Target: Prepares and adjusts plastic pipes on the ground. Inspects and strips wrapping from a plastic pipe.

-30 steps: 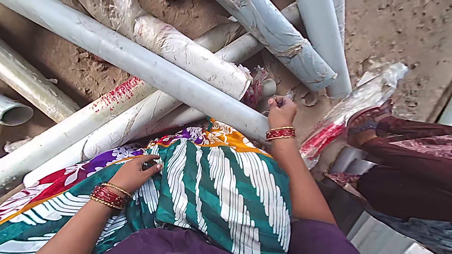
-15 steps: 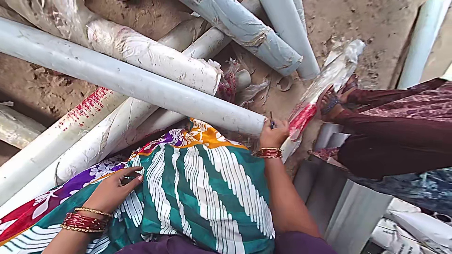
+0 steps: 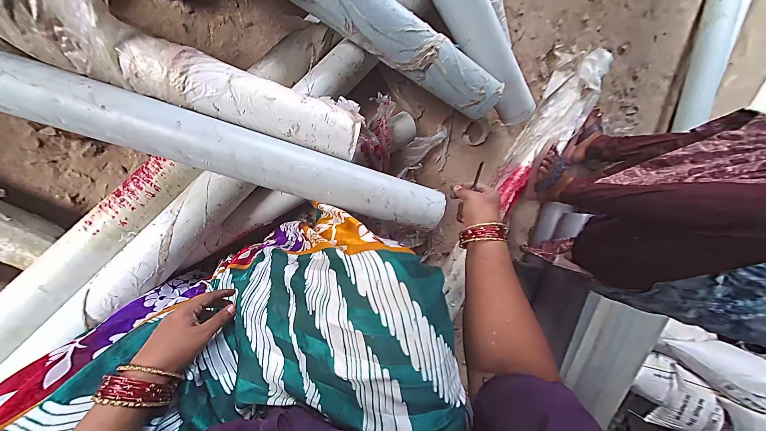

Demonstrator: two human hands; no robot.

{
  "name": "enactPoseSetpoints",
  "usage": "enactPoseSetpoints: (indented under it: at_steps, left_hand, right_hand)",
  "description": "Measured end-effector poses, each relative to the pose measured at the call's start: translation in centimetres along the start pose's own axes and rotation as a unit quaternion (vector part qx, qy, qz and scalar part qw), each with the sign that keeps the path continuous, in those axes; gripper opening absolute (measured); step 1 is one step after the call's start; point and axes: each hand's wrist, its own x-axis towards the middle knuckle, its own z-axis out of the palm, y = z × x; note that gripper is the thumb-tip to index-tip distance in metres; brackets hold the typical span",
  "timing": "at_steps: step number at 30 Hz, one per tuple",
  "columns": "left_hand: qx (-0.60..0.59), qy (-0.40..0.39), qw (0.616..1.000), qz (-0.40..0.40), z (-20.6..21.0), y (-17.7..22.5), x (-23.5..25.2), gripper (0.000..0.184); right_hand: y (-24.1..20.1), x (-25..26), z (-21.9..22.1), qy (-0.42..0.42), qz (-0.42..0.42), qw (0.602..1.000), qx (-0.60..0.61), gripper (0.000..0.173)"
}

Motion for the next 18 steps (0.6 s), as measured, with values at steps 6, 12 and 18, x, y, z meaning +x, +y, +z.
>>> enactPoseSetpoints:
  at_steps: [6,12,18]
  left_hand:
    - [-0.001,0.0,1.0,-0.004,0.0,0.1,-0.1,0.037]
    - [-0.002,0.0,1.0,-0.005,-0.2,0.3,0.1,0.037]
    - [0.001,0.003,1.0,-0.005,-0.2,0.0,0.0,0.036]
  right_hand:
    - [-0.6,1.8,0.7,-0.098,-0.081,0.985,-0.114,0.015]
    - [-2.0,2.6,1.0,-0.09,-0.057,0.948,-0.301,0.034]
    - [2.1,2.6,-0.1,-0.055,0.037,0.998,0.018,0.019]
